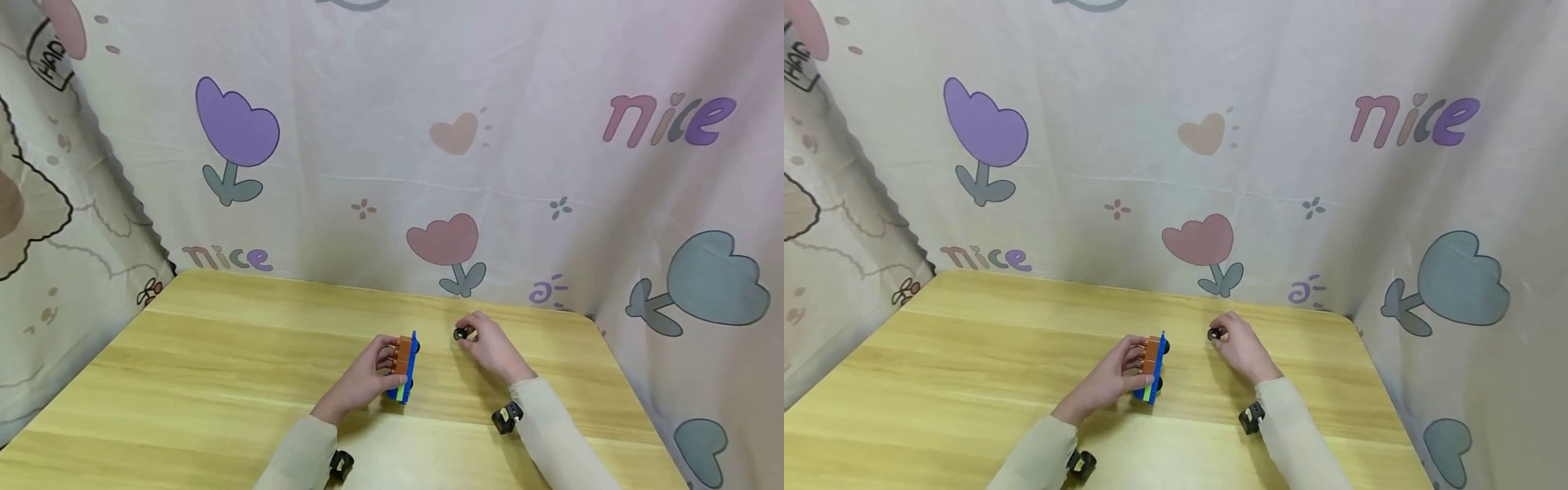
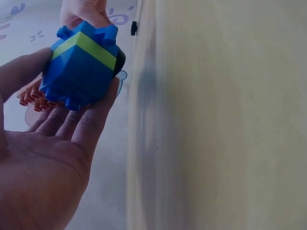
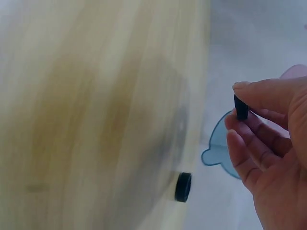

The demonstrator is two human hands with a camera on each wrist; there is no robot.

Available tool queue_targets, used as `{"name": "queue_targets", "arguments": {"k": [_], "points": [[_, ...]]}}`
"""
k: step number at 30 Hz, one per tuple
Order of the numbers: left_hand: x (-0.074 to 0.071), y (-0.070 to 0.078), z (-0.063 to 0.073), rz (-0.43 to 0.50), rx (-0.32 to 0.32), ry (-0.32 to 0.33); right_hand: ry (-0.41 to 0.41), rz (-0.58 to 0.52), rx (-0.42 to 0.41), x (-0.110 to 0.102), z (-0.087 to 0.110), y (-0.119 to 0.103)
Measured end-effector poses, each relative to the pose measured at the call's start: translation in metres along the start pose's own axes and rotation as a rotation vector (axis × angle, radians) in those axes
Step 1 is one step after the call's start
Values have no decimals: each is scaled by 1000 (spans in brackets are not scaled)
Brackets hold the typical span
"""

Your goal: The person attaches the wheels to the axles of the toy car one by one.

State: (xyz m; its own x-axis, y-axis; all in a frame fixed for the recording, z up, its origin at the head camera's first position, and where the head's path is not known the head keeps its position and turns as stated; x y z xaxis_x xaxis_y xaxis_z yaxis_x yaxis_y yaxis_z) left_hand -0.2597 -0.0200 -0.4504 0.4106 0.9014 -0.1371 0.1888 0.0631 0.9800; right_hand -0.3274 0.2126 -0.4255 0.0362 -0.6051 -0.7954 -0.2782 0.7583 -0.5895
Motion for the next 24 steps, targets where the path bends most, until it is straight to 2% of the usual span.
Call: {"name": "queue_targets", "arguments": {"k": [8, 19, 24], "points": [[0, 0, -3, -1, -17, -11, 18, -34, -40, -2, 10, -18], [-2, -1, -3, 33, -12, -4, 68, 11, -113, -9, 25, -39], [-1, -1, -3, 47, -9, -10, 67, 1, -108, -9, 33, -44]]}}
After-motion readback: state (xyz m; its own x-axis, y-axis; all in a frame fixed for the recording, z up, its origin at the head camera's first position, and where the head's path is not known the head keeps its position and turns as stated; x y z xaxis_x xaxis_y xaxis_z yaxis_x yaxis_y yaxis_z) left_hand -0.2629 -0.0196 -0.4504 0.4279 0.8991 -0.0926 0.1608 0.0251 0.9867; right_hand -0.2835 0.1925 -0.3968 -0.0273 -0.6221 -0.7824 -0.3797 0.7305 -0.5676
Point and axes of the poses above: each hand's wrist, its own z-axis away from the middle knuckle, its own x-axis out of the palm, y = z × x, the point moved 6 cm from there along -z, towards the middle knuckle, and after that the axes turned 5 degrees about x, right-handed, at the moved point
